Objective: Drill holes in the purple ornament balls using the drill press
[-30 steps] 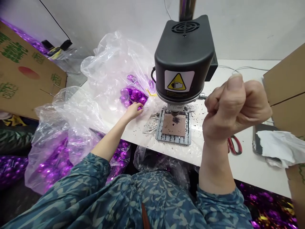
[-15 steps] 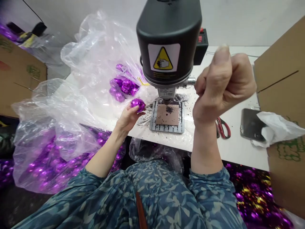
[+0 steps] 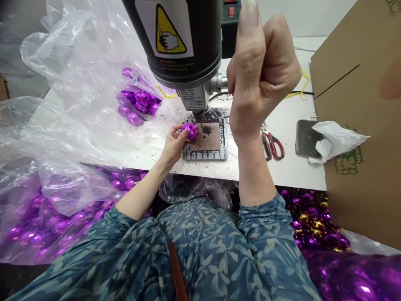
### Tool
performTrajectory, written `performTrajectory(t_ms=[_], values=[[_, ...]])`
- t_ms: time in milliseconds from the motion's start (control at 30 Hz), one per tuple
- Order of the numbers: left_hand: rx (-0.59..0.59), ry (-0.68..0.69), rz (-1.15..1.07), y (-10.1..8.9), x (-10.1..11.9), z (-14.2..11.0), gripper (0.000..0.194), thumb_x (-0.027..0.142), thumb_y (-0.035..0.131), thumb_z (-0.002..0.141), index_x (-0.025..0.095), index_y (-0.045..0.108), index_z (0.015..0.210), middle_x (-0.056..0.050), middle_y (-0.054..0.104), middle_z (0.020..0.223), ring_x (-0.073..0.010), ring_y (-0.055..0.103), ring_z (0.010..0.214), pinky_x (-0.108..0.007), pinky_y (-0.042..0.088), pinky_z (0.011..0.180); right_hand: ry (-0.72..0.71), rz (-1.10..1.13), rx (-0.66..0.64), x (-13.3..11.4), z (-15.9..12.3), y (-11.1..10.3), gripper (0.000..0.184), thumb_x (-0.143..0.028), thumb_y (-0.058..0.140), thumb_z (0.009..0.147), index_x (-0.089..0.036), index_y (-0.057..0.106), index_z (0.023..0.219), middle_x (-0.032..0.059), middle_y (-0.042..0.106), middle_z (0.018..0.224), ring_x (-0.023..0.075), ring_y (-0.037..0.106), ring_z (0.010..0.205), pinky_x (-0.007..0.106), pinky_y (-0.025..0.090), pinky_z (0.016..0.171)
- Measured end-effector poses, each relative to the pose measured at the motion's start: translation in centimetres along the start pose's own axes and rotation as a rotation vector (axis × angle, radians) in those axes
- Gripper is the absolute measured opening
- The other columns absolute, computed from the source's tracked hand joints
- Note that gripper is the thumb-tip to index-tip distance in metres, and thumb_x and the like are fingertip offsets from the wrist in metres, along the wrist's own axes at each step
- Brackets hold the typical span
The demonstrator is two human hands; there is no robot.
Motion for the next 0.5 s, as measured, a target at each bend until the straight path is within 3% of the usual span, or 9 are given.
performTrajectory(t_ms=[167,267,367,500], values=[[-0.004,0.084,0.055,0.6,0.5,0.0,0.068,0.066,0.09,0.067,0.022,0.059,0.108,-0.006,0.078,0.102,-0.0189,0.075,0.095,-0.033,0.059,0.09,-0.016,-0.205,-0.017,0.3,-0.4,-0.2,0.037,-0.008,0.029,0.102,-0.027,0.017,0.074,-0.0092,0.02,0.057,0.0014,0.03,0.041,0.019,0.026,0.049],[-0.042,0.093,0.131,1.2,0.6,0.1,0.066,0.061,0.092,0.068,0.022,0.059,0.109,-0.007,0.078,0.105,-0.0205,0.075,0.098,-0.034,0.058,0.09,-0.047,-0.235,-0.017,0.1,-0.6,-0.4,0.033,-0.036,0.031,0.102,-0.023,0.031,0.072,-0.0078,0.022,0.057,0.0011,0.035,0.043,0.018,0.032,0.05],[-0.075,0.135,0.198,1.6,0.4,0.6,0.064,0.058,0.092,0.069,0.022,0.058,0.11,-0.008,0.077,0.105,-0.0214,0.074,0.097,-0.033,0.057,0.086,0.011,-0.241,-0.017,0.2,-0.6,-0.5,0.046,-0.06,0.028,0.091,-0.021,0.041,0.07,-0.0066,0.023,0.056,0.0012,0.037,0.044,0.018,0.035,0.051],[-0.114,0.246,0.389,2.1,0.3,1.1,0.063,0.057,0.091,0.072,0.021,0.059,0.113,-0.007,0.074,0.107,-0.0217,0.073,0.099,-0.032,0.056,0.084,-0.022,0.141,-0.002,-0.1,-0.4,-0.4,0.041,-0.052,0.051,0.09,-0.02,0.045,0.066,-0.0067,0.025,0.051,0.0018,0.035,0.041,0.022,0.028,0.049]])
Point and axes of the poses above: each hand's wrist, its own z-axis towards the middle knuckle, its own y-axis out of the palm, x = y × z, the point moved 7 cm from there along z, towards the middle knuckle
